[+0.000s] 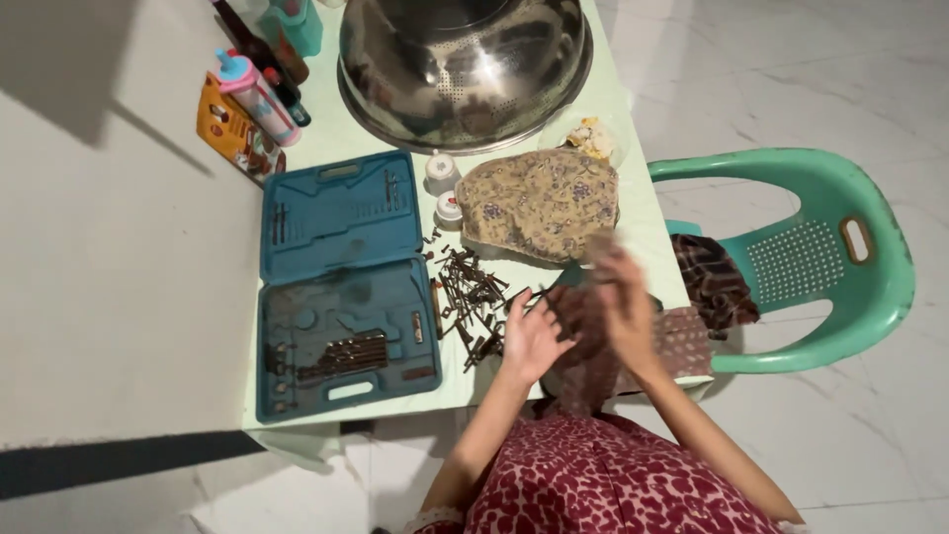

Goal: The person removes drill bits from a blue toolbox, wipes them with a cloth, and places them back into designated slots. The person also handles a power drill and other small metal parts on the table.

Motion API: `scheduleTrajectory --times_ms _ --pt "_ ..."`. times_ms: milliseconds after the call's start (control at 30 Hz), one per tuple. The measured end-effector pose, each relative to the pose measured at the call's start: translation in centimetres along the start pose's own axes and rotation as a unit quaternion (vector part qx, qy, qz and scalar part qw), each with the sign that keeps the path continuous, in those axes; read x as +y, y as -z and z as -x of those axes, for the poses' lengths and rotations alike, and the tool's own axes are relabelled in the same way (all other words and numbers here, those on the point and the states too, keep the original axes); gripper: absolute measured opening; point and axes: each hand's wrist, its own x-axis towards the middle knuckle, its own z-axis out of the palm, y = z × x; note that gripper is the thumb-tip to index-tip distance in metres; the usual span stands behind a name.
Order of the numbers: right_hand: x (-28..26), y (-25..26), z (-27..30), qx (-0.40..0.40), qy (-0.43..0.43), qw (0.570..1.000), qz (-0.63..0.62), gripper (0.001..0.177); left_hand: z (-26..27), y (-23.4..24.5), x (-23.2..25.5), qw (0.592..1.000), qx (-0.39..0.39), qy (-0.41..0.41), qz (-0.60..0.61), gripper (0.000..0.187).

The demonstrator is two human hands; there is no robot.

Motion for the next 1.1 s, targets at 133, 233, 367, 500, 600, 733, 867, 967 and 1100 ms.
scheduleTrajectory --times_ms 133,233,367,500,600,733,867,967,1100 --pt "4.9 -1.0 1.6 -0.288 0.089 0.948 0.103 0.037 0.4 -4.3 -1.7 0.998 -0.042 -0.007 0.035 0.046" --pt "7.3 0.2 2.6 -0.348 0.089 0.92 0.153 0.034 -0.6 -0.3 -3.8 0.999 -0.015 -0.022 -0.043 0.036" --pt "8.0 0.9 3.5 -0.412 0.001 0.911 0.013 0.041 3.1 -1.9 -5.0 0.986 0.078 -0.075 -0.126 0.016" --pt "7.6 0.9 3.6 -0.428 -0.11 0.895 -0.061 0.047 0.2 3.6 -8.1 0.953 0.165 -0.13 -0.22 0.041" --pt "10.5 1.0 4.7 -0.429 -0.191 0.876 -0.111 0.046 -0.7 6.2 -8.3 0.934 0.158 -0.127 -0.293 0.066" --pt "10.9 2.5 4.1 -0.402 -0.144 0.904 0.023 0.017 -0.8 8.4 -9.4 0.895 0.13 -0.199 -0.379 0.052" --pt "8.6 3.7 1.9 -0.391 -0.049 0.917 0.051 0.01 -1.2 9.3 -8.6 0.849 0.097 -0.208 -0.475 0.039" --pt "9.4 4.8 1.6 -0.417 0.026 0.896 0.148 0.015 -1.6 9.3 -7.6 0.774 0.095 -0.206 -0.591 0.031" --pt "11.9 5.6 0.5 -0.398 0.019 0.901 0.172 0.024 -1.1 7.4 -5.3 0.738 0.045 -0.267 -0.618 0.022"
